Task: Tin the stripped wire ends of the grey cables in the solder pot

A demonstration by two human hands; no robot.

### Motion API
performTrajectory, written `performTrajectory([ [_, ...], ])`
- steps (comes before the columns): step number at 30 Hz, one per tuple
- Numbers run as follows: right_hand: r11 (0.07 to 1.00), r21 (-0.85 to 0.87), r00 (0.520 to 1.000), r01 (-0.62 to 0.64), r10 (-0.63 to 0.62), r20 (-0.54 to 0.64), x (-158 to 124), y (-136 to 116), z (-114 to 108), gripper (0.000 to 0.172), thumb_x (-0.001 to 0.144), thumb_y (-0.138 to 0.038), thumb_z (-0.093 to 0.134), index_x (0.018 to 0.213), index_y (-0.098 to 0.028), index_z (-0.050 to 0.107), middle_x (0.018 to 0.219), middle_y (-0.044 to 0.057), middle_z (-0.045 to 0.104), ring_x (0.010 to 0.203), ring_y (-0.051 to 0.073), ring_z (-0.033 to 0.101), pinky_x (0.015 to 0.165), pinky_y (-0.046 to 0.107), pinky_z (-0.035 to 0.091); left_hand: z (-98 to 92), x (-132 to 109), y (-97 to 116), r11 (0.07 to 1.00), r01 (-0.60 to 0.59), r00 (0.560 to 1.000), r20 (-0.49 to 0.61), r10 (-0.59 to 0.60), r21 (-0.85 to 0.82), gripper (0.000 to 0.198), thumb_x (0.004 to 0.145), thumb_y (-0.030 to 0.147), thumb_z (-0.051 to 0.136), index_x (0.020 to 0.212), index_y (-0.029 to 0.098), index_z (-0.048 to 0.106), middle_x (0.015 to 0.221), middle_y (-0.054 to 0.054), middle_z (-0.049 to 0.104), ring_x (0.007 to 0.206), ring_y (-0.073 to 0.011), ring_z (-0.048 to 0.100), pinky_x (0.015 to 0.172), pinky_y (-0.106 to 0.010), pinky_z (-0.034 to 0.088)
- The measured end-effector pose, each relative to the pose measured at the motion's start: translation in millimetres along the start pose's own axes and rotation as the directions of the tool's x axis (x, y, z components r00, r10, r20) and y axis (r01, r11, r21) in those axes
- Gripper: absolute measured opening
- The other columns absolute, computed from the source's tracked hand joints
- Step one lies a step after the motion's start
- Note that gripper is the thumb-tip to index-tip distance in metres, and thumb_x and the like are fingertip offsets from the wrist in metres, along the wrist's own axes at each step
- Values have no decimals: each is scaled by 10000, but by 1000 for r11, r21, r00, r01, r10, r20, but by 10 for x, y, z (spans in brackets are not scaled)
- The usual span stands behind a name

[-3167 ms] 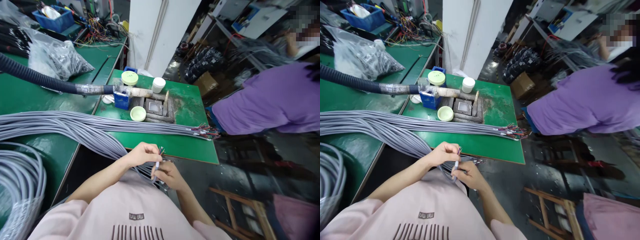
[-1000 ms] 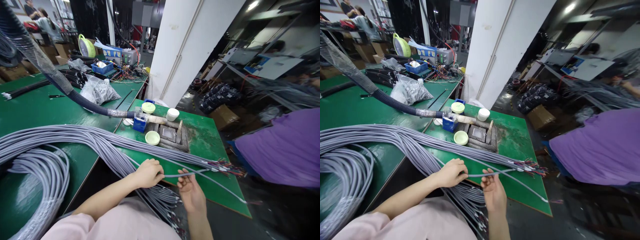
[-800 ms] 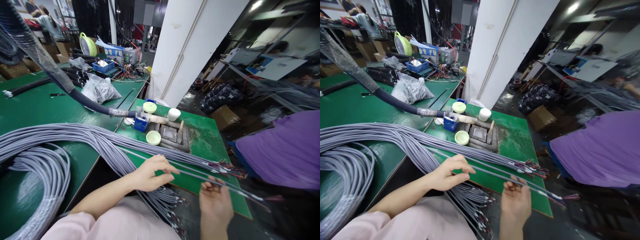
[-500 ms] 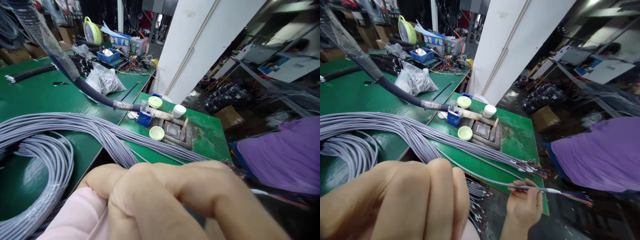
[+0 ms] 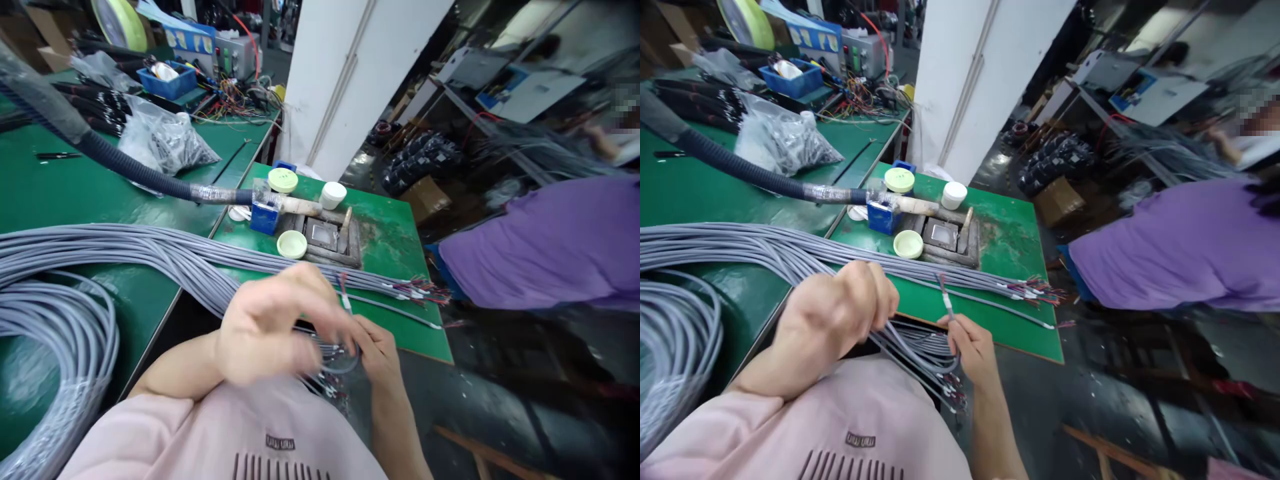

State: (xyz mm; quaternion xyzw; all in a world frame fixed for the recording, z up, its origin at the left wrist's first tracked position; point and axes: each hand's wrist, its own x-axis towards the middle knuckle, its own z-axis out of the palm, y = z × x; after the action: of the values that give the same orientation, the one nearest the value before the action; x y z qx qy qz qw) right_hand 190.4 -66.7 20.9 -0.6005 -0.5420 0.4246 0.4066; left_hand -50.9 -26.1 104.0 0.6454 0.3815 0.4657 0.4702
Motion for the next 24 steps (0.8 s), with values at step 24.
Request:
performTrajectory([
  [24, 876, 469, 974, -114, 6, 226, 148, 153, 176, 339, 847, -473, 583, 756, -153, 646, 377, -66, 388, 363, 78, 293, 417, 246, 212, 619, 406, -851, 548, 406, 885, 166, -434, -731, 329, 589, 373, 828, 772, 144, 678, 664, 11, 652, 570, -62, 543, 574, -193, 409],
])
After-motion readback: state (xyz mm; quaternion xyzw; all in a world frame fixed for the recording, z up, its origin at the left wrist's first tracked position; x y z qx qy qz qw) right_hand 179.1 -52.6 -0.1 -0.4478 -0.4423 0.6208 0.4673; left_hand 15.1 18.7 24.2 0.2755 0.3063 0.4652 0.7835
